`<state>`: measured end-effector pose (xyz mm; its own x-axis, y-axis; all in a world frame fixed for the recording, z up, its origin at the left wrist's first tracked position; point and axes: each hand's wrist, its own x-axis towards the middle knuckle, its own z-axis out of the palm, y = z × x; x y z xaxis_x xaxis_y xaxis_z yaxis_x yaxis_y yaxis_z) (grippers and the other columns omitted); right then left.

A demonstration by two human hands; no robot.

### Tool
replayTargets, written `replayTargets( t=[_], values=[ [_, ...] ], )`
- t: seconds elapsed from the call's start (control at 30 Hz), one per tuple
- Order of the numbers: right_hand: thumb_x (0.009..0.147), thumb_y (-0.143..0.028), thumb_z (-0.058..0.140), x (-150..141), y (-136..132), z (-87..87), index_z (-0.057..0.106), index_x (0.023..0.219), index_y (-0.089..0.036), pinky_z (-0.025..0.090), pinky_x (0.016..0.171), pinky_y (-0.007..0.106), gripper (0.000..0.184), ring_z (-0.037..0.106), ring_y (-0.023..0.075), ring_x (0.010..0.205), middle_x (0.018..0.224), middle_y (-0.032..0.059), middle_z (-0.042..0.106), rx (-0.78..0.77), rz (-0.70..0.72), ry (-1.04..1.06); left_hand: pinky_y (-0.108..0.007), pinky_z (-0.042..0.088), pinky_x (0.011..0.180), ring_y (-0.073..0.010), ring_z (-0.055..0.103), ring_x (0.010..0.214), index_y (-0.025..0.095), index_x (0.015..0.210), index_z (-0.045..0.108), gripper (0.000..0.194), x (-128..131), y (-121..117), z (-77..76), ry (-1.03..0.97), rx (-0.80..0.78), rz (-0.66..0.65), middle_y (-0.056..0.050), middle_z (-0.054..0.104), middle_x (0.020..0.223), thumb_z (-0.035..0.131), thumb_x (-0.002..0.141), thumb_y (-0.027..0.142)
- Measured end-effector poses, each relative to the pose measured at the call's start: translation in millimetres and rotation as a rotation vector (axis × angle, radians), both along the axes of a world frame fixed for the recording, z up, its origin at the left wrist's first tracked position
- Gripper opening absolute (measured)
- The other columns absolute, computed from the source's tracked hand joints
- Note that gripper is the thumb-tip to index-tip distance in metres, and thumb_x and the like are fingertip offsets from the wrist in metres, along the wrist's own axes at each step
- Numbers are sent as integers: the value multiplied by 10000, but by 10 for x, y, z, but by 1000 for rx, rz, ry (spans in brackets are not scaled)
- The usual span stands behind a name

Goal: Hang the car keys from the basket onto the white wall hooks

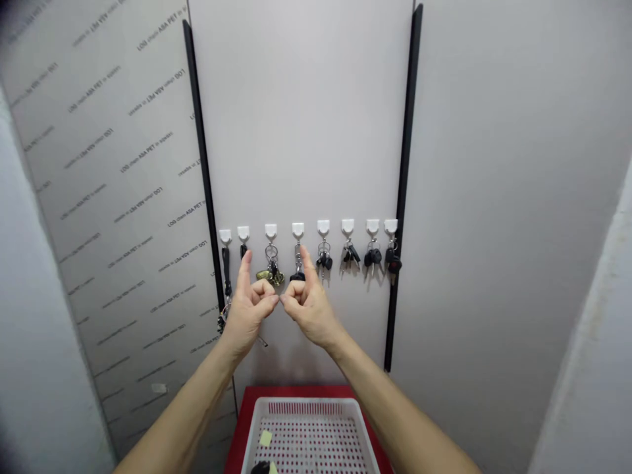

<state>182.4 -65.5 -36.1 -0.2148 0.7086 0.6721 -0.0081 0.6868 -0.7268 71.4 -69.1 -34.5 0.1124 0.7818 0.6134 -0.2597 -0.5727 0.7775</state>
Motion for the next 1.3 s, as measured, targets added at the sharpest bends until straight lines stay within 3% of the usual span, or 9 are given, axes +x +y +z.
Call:
replayTargets(
  t=[0.33, 0.5, 0.57, 0.63, 0.73, 0.93, 1.07, 1.17, 1.3],
  values=[
    [639, -126, 413, -79, 92, 1, 5, 1197, -253, 299, 396, 161, 703, 317, 34, 388, 466, -99, 344, -28, -44, -36, -148, 308, 477, -25, 354, 450, 262, 1182, 61, 725, -145, 116, -66, 36, -6, 107, 83, 392, 523, 483, 608, 132],
    [630, -227, 433, -161, 404, -132, 373, 1060, -141, 370, 513, 213, 442, 436, 62, 514, 719, 12, 499, -75, -419, -209, -250, 357, 696, -127, 449, 829, 227, 1134, 198, 689, -417, 527, -306, 89, -76, 895, -47, 449, 949, 555, 546, 240],
    [623, -259, 446, -248, 523, -107, 407, 1030, -146, 373, 597, 245, 424, 476, 95, 614, 858, 54, 509, -12, -609, -319, -289, 338, 750, -180, 403, 940, 197, 1131, 205, 724, -453, 683, -385, 210, -146, 1059, -91, 402, 1050, 575, 515, 285],
    [628, -300, 441, -352, 608, -35, 412, 1024, -160, 360, 629, 276, 421, 487, 141, 699, 880, 73, 520, 35, -781, -435, -316, 342, 743, -215, 403, 951, 170, 1138, 192, 738, -437, 783, -432, 351, -218, 1097, -126, 393, 1076, 566, 516, 302],
    [631, -373, 416, -469, 678, 87, 495, 884, -161, 352, 583, 294, 339, 497, 193, 708, 764, 86, 557, -22, -903, -604, -324, 368, 668, -218, 487, 824, 153, 1137, 198, 634, -413, 820, -429, 469, -282, 1077, -133, 482, 977, 485, 578, 235],
    [686, -362, 302, -437, 710, 236, 478, 566, -159, 336, 502, 218, 294, 494, 130, 568, 564, 28, 535, -22, -731, -494, -213, 379, 542, -123, 507, 610, 158, 788, 487, 217, -602, 686, -71, 279, -148, 848, -25, 548, 685, 394, 592, 158],
    [701, -347, 270, -418, 735, 447, 451, 639, -156, 335, 466, 181, 270, 476, 81, 482, 566, -1, 518, 30, -623, -293, -171, 351, 426, -66, 448, 436, 161, 824, 467, 255, -675, 620, 384, 37, -60, 671, 26, 505, 567, 390, 582, 158],
    [705, -313, 269, -429, 747, 673, 442, 617, -155, 326, 447, 164, 250, 450, 57, 440, 567, -10, 500, 110, -583, -333, -162, 346, 406, -53, 432, 398, 175, 914, 413, 343, -654, 601, 674, -48, 6, 537, 52, 472, 519, 389, 574, 133],
    [676, -229, 307, -351, 654, 806, 439, 538, -137, 312, 426, 155, 212, 428, 52, 413, 500, -7, 474, 111, -448, -613, -166, 338, 400, -53, 418, 376, 151, 837, 447, 320, -556, 531, 704, 152, -93, 361, 55, 451, 463, 372, 539, 61]
  ],
)
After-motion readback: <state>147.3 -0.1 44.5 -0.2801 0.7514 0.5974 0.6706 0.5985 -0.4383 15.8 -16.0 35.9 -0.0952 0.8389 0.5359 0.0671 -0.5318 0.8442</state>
